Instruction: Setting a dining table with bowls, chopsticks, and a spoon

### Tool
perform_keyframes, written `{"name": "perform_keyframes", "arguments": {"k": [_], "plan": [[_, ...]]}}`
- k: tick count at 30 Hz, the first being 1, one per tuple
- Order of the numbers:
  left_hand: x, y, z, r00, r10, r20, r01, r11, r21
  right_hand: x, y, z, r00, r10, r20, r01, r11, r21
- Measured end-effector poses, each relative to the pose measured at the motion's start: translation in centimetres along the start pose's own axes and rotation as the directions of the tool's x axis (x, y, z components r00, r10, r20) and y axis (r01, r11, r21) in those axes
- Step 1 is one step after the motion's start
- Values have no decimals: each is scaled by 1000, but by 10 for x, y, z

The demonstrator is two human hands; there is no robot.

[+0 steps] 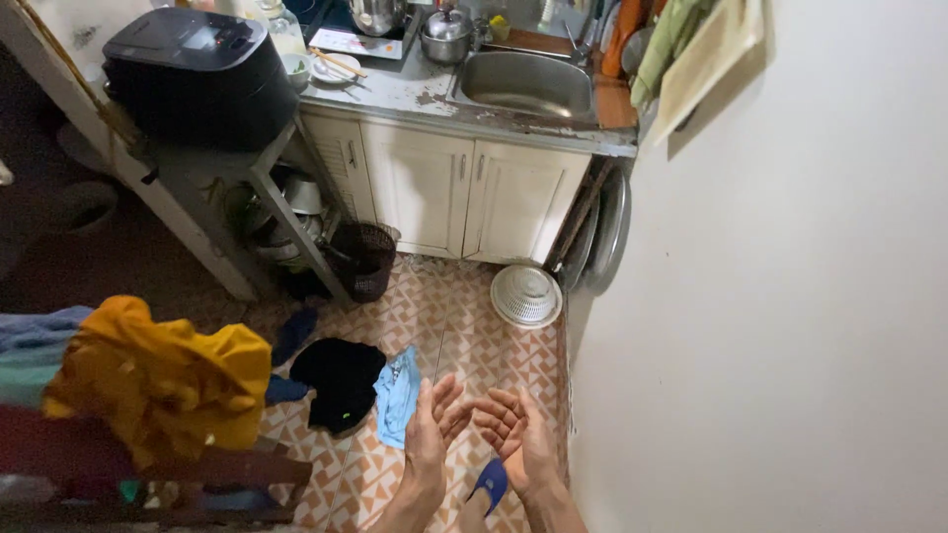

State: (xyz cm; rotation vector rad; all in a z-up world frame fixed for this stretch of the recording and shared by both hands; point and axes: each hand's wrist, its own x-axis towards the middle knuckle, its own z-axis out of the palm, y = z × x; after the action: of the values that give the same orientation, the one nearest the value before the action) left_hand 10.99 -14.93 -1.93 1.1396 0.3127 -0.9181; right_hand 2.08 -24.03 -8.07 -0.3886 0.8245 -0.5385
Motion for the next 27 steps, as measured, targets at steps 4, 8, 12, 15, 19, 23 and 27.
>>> {"name": "perform_keyframes", "arguments": {"k": [4,8,12,15,19,23,27], "plan": [[61,10,46,998,33,46,-32,999,-22,51,-49,23,999,-12,32,14,998,-61],[82,37,105,998,34,59,-33,999,-15,92,-99,41,999,-19,30,21,998,-57],[89,57,153,998,42,50,-45,998,45,123,-141,56,999,-45,12,46,994,-101],[104,62,170,999,19,26,-20,999,42,151,-156,55,998,-58,17,59,991,-123],[127,72,184,999,11,-34,-10,1000,30,176,-170,71,998,-27,54,35,987,-159],[161,78,188,998,18,-64,-19,1000,-19,216,-166,77,997,21,74,-7,981,-192],[216,80,189,998,10,-66,-14,998,-66,251,-166,95,994,64,90,-47,984,-172]]}}
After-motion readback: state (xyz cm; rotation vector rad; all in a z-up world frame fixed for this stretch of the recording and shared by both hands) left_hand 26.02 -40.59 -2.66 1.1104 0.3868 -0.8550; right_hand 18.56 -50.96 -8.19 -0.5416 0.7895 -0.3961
